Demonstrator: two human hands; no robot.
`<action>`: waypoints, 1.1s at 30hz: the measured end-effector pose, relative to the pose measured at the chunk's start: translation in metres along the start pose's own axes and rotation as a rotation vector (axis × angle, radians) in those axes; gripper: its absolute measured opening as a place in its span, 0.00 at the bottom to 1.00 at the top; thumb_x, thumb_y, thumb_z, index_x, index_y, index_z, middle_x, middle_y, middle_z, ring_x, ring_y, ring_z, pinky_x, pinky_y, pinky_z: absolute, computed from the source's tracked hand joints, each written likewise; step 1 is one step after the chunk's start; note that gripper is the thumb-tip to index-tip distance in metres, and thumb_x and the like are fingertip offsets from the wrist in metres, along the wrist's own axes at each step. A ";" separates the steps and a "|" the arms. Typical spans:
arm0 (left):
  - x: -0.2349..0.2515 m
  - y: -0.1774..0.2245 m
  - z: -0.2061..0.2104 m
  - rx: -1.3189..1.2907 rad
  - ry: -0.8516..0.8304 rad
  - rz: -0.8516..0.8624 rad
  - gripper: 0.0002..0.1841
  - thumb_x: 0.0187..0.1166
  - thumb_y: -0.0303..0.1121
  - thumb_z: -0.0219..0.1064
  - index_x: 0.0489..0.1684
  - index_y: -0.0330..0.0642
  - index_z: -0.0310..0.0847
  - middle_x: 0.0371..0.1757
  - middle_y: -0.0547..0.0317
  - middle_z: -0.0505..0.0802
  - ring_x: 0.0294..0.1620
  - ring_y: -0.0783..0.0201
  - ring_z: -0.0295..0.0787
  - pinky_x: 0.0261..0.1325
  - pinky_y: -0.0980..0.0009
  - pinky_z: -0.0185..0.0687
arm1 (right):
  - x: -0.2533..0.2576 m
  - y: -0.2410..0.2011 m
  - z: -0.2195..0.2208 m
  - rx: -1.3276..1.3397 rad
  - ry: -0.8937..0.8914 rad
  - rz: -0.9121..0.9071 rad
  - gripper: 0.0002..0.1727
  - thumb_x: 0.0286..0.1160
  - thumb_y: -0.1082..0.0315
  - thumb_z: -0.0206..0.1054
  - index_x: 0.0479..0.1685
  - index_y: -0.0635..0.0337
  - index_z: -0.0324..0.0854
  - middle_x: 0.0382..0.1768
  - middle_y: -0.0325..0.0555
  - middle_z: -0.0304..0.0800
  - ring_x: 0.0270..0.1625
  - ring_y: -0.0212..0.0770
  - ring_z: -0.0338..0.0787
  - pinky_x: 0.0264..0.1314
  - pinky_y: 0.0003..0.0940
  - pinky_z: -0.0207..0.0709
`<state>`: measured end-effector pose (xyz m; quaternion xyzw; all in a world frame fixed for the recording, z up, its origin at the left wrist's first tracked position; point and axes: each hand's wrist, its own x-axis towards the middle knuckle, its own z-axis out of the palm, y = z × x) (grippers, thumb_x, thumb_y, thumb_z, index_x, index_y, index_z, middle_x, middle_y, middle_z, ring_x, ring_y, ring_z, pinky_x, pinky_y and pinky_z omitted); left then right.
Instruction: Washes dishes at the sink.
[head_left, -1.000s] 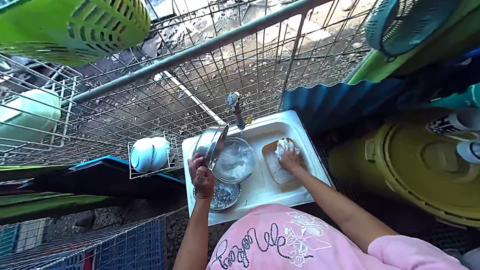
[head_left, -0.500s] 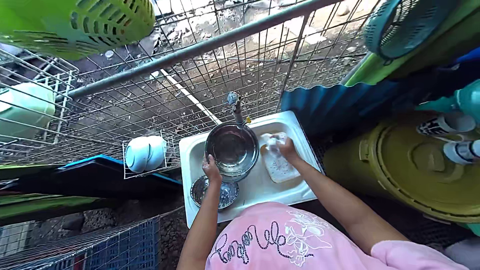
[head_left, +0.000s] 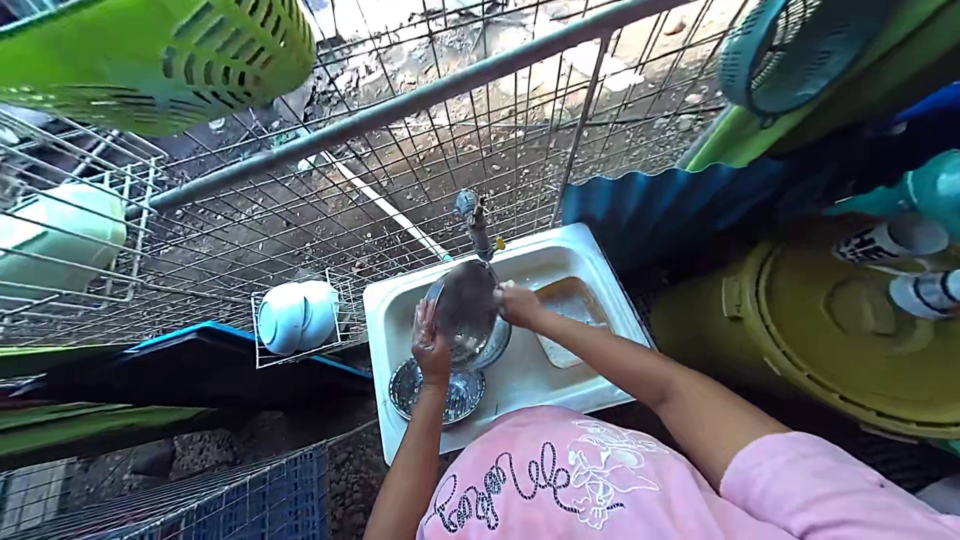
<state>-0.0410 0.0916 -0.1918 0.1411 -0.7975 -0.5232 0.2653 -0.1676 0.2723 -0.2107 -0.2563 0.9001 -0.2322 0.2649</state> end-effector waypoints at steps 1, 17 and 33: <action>0.000 -0.001 -0.003 0.092 0.029 0.100 0.19 0.78 0.18 0.56 0.65 0.17 0.81 0.73 0.20 0.80 0.82 0.31 0.72 0.88 0.50 0.62 | 0.006 -0.007 -0.006 0.248 0.065 0.094 0.22 0.89 0.59 0.57 0.65 0.70 0.84 0.68 0.66 0.85 0.75 0.60 0.82 0.79 0.59 0.72; -0.007 0.007 -0.031 -0.505 0.336 -0.613 0.22 0.94 0.28 0.47 0.83 0.27 0.61 0.80 0.38 0.76 0.76 0.60 0.77 0.79 0.63 0.73 | -0.028 -0.057 0.041 -0.120 -0.273 -0.311 0.28 0.83 0.59 0.62 0.74 0.72 0.77 0.73 0.73 0.79 0.81 0.72 0.73 0.82 0.72 0.60; -0.023 0.032 0.012 -0.705 0.085 -0.829 0.23 0.95 0.31 0.45 0.86 0.34 0.55 0.70 0.41 0.83 0.63 0.59 0.86 0.66 0.59 0.84 | -0.015 -0.030 0.017 -0.154 -0.001 -0.264 0.30 0.84 0.63 0.57 0.85 0.64 0.69 0.90 0.61 0.61 0.94 0.64 0.53 0.93 0.68 0.42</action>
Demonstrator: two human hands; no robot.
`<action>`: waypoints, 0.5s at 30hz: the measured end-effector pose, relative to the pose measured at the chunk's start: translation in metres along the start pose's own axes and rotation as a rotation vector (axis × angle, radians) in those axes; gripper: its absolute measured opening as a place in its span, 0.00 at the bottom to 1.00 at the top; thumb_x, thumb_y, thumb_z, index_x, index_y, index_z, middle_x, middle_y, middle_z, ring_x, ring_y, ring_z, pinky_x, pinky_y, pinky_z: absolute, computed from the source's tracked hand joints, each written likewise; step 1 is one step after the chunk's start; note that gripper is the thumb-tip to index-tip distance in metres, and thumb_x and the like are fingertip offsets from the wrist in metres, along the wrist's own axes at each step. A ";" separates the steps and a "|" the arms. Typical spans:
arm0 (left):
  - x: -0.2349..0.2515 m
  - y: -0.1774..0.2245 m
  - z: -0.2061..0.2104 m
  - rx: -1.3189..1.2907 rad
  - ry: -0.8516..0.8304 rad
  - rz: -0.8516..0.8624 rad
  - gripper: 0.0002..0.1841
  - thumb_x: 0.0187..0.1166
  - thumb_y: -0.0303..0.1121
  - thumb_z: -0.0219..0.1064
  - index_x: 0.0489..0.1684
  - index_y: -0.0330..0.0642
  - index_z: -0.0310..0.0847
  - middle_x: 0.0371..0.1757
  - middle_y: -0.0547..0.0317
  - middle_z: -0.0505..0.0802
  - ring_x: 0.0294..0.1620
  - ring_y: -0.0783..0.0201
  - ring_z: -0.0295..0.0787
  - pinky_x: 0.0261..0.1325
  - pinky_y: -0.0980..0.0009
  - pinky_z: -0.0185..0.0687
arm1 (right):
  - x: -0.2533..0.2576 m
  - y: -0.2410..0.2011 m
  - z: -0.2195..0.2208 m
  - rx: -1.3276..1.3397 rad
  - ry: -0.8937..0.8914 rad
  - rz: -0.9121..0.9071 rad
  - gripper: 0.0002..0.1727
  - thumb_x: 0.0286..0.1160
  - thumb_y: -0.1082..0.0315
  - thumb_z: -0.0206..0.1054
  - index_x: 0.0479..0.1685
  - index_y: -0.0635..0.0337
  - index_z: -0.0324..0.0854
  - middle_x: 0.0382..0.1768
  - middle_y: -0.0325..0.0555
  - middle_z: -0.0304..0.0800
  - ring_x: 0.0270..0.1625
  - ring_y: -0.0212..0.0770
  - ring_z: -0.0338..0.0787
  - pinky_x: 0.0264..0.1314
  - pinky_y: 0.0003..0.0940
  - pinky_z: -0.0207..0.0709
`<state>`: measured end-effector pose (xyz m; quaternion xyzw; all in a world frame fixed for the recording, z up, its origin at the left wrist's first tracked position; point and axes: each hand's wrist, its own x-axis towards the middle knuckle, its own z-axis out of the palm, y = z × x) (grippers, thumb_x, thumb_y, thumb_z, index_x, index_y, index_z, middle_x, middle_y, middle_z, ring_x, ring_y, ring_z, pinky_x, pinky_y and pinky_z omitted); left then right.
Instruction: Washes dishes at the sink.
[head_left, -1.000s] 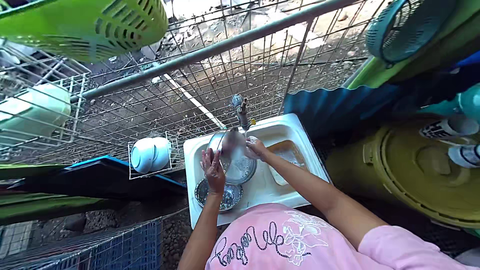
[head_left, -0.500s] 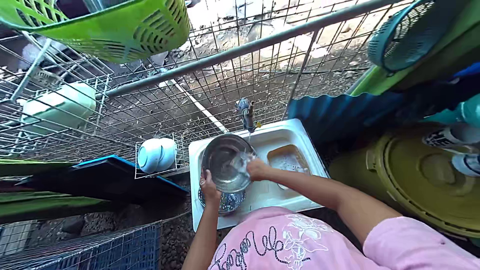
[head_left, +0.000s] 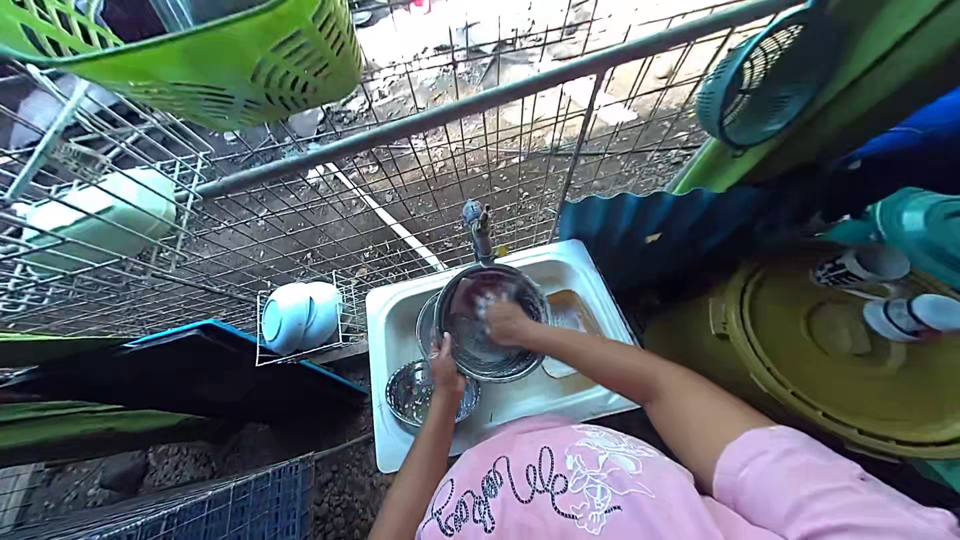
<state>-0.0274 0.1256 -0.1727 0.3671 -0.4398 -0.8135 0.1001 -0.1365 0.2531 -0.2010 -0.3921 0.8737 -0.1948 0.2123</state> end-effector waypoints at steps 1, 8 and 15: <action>0.002 -0.002 0.006 -0.008 -0.001 0.008 0.23 0.95 0.32 0.45 0.86 0.34 0.55 0.69 0.41 0.83 0.62 0.59 0.86 0.66 0.59 0.84 | 0.000 -0.015 0.014 0.111 0.028 -0.050 0.29 0.85 0.60 0.58 0.84 0.61 0.72 0.89 0.59 0.63 0.93 0.62 0.55 0.93 0.67 0.43; -0.001 0.020 -0.042 0.102 0.120 0.070 0.21 0.94 0.31 0.48 0.82 0.32 0.64 0.70 0.41 0.84 0.64 0.60 0.86 0.67 0.61 0.84 | -0.023 0.020 0.009 -0.157 -0.180 -0.236 0.30 0.82 0.57 0.63 0.76 0.69 0.76 0.83 0.66 0.71 0.90 0.66 0.62 0.92 0.67 0.45; -0.001 0.026 -0.028 0.044 0.152 0.078 0.23 0.96 0.35 0.44 0.84 0.32 0.57 0.65 0.44 0.83 0.58 0.64 0.85 0.60 0.65 0.84 | -0.005 -0.051 0.052 0.414 -0.162 -0.365 0.42 0.67 0.54 0.77 0.82 0.66 0.73 0.82 0.63 0.74 0.86 0.64 0.70 0.87 0.68 0.56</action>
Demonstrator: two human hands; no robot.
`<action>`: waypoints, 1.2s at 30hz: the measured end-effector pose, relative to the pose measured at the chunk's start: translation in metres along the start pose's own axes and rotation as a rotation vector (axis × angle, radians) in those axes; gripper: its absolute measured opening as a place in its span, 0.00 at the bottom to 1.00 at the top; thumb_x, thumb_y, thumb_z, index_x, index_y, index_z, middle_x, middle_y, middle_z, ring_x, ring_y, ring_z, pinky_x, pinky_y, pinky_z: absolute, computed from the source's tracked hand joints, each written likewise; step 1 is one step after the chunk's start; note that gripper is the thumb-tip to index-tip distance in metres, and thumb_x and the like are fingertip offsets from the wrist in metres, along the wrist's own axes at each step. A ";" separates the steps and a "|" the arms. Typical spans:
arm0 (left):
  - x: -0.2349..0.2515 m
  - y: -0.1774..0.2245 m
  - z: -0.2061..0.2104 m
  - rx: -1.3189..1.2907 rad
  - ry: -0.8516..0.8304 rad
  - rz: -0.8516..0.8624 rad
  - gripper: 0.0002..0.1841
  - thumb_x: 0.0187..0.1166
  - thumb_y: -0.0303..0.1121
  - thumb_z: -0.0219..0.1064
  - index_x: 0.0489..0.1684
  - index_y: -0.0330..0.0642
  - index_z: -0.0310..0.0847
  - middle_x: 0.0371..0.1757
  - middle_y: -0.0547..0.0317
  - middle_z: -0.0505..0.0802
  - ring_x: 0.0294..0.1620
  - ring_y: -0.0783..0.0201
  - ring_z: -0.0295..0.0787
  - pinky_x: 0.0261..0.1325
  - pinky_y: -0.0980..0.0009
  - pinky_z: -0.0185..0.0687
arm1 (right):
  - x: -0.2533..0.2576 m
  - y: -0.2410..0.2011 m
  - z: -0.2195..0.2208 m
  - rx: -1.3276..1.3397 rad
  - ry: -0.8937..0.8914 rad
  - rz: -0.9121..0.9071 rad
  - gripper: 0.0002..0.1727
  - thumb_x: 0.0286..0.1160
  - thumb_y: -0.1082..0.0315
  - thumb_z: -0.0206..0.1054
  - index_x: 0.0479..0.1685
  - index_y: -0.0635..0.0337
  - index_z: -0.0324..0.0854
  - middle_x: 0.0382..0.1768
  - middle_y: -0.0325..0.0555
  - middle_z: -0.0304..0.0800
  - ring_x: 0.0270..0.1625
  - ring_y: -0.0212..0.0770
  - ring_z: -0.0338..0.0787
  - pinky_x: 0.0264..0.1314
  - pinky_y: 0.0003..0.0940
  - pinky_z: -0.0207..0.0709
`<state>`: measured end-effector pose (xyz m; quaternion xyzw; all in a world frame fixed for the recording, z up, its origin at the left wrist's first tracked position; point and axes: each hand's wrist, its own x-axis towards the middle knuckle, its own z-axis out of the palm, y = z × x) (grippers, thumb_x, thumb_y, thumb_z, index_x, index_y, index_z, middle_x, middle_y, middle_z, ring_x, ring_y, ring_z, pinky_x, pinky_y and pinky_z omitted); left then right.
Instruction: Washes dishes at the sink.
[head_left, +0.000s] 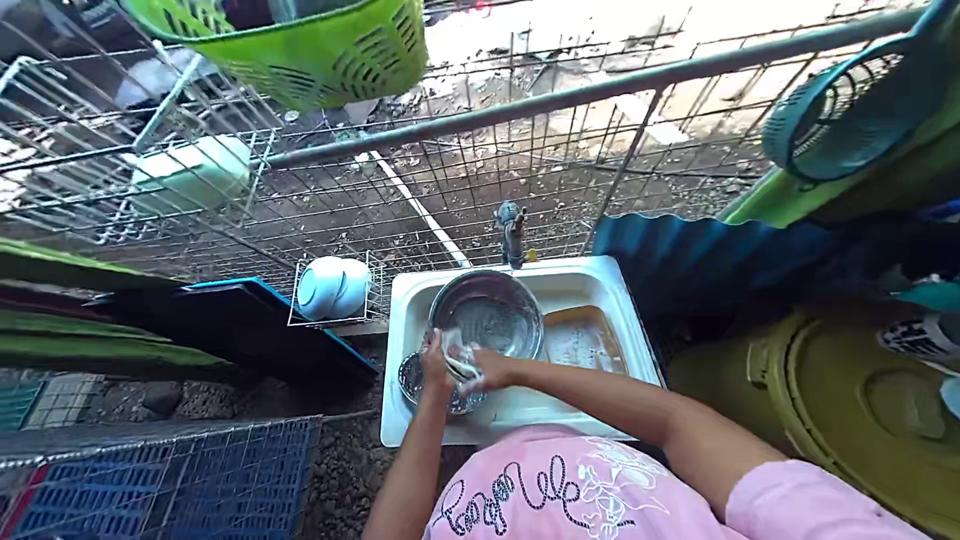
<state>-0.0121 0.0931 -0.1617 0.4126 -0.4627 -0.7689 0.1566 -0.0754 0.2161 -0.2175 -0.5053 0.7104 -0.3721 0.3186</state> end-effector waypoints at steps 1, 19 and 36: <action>0.006 0.014 -0.010 0.033 0.004 -0.013 0.24 0.95 0.34 0.45 0.86 0.33 0.57 0.73 0.41 0.81 0.66 0.60 0.83 0.67 0.62 0.81 | -0.007 -0.002 -0.003 -0.076 -0.109 -0.034 0.42 0.63 0.62 0.80 0.82 0.65 0.73 0.81 0.64 0.76 0.84 0.67 0.72 0.84 0.71 0.59; -0.019 -0.027 0.008 0.052 0.070 -0.076 0.35 0.95 0.44 0.48 0.97 0.51 0.32 0.88 0.32 0.64 0.80 0.39 0.72 0.74 0.43 0.73 | -0.003 -0.045 -0.038 -0.365 -0.246 0.301 0.16 0.78 0.71 0.66 0.55 0.78 0.84 0.57 0.74 0.88 0.67 0.71 0.85 0.73 0.69 0.73; -0.028 -0.011 -0.020 -0.001 0.049 -0.055 0.28 0.96 0.44 0.44 0.85 0.33 0.62 0.79 0.37 0.78 0.77 0.50 0.77 0.78 0.49 0.72 | -0.044 -0.005 -0.058 -0.547 -0.360 0.205 0.39 0.84 0.36 0.58 0.63 0.70 0.84 0.65 0.72 0.86 0.74 0.71 0.80 0.82 0.72 0.61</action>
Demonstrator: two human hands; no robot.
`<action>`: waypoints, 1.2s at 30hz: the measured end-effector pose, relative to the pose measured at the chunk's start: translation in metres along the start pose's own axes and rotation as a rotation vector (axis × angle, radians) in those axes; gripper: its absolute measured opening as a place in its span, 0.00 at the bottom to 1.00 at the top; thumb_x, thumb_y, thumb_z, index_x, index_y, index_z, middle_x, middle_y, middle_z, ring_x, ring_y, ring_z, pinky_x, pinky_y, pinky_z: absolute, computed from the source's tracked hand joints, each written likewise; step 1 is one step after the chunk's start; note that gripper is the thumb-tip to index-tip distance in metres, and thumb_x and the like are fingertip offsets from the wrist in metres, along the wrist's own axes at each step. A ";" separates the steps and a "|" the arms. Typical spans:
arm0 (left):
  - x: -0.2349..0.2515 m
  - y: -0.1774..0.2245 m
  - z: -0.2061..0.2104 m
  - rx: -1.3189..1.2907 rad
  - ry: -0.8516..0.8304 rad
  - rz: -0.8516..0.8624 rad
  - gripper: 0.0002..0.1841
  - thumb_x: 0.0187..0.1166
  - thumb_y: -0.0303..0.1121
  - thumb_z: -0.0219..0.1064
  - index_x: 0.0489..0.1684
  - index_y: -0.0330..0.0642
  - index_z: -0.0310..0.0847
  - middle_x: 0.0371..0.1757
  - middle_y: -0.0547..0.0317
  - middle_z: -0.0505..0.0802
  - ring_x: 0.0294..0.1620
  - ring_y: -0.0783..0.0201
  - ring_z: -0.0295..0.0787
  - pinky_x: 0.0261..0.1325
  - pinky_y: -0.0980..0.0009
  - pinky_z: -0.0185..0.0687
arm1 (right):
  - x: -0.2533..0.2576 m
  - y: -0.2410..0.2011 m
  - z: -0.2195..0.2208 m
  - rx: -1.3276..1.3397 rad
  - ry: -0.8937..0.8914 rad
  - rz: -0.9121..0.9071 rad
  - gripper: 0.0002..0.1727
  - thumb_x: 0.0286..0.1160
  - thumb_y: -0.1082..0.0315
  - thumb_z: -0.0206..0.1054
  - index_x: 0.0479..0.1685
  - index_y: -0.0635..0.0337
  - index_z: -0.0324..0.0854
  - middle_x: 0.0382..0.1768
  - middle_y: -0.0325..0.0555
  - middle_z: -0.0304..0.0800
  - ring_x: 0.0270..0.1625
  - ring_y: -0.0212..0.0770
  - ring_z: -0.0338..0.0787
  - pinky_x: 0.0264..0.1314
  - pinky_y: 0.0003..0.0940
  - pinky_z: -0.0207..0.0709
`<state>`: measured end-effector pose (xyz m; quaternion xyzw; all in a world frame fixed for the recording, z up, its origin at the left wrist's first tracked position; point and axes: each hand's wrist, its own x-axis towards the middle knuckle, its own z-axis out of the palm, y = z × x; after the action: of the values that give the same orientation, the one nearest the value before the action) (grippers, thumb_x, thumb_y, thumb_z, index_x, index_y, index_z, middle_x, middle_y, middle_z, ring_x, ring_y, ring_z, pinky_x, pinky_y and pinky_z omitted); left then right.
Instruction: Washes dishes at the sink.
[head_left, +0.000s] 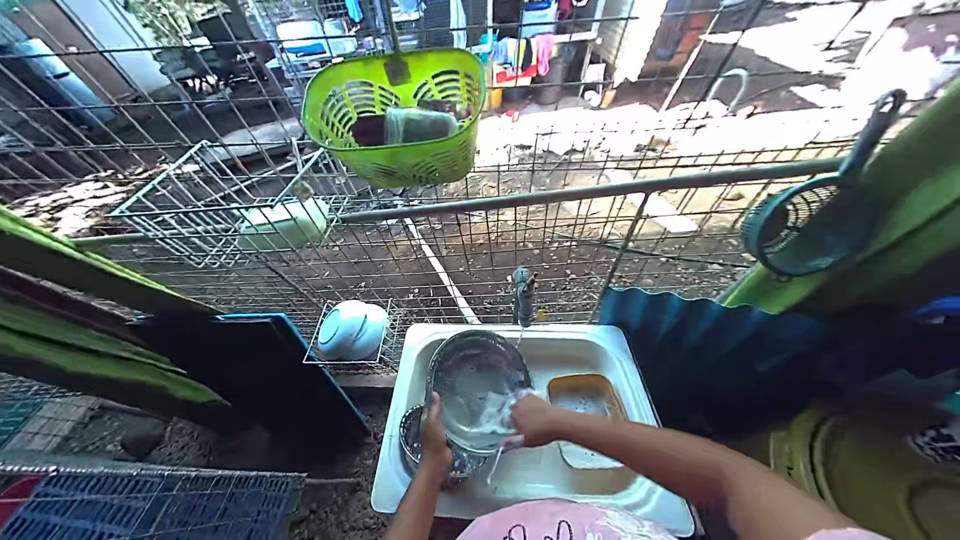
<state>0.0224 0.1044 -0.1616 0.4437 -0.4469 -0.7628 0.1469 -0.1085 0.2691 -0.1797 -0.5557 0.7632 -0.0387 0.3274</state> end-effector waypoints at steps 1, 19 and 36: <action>-0.004 0.000 -0.002 0.035 -0.014 -0.012 0.27 0.96 0.43 0.45 0.87 0.34 0.60 0.81 0.36 0.76 0.78 0.49 0.76 0.78 0.49 0.71 | -0.006 0.017 -0.011 -0.062 0.000 0.046 0.42 0.84 0.36 0.57 0.68 0.74 0.80 0.73 0.76 0.78 0.83 0.73 0.69 0.90 0.71 0.46; -0.020 -0.018 0.027 0.030 -0.259 -0.107 0.28 0.97 0.47 0.38 0.84 0.37 0.61 0.68 0.42 0.85 0.62 0.58 0.86 0.64 0.59 0.84 | 0.029 0.005 0.003 0.195 0.340 0.058 0.45 0.85 0.39 0.55 0.93 0.63 0.55 0.95 0.60 0.48 0.97 0.59 0.41 0.97 0.63 0.29; 0.006 0.009 -0.001 0.014 -0.147 -0.092 0.28 0.96 0.48 0.40 0.87 0.39 0.59 0.74 0.41 0.82 0.69 0.55 0.83 0.69 0.54 0.81 | -0.004 -0.017 0.004 0.222 0.081 -0.119 0.31 0.91 0.47 0.53 0.79 0.61 0.78 0.85 0.57 0.72 0.90 0.62 0.64 0.91 0.69 0.48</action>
<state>0.0178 0.0952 -0.1581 0.4075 -0.4410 -0.7961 0.0756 -0.0913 0.2673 -0.1741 -0.5582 0.7326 -0.1645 0.3529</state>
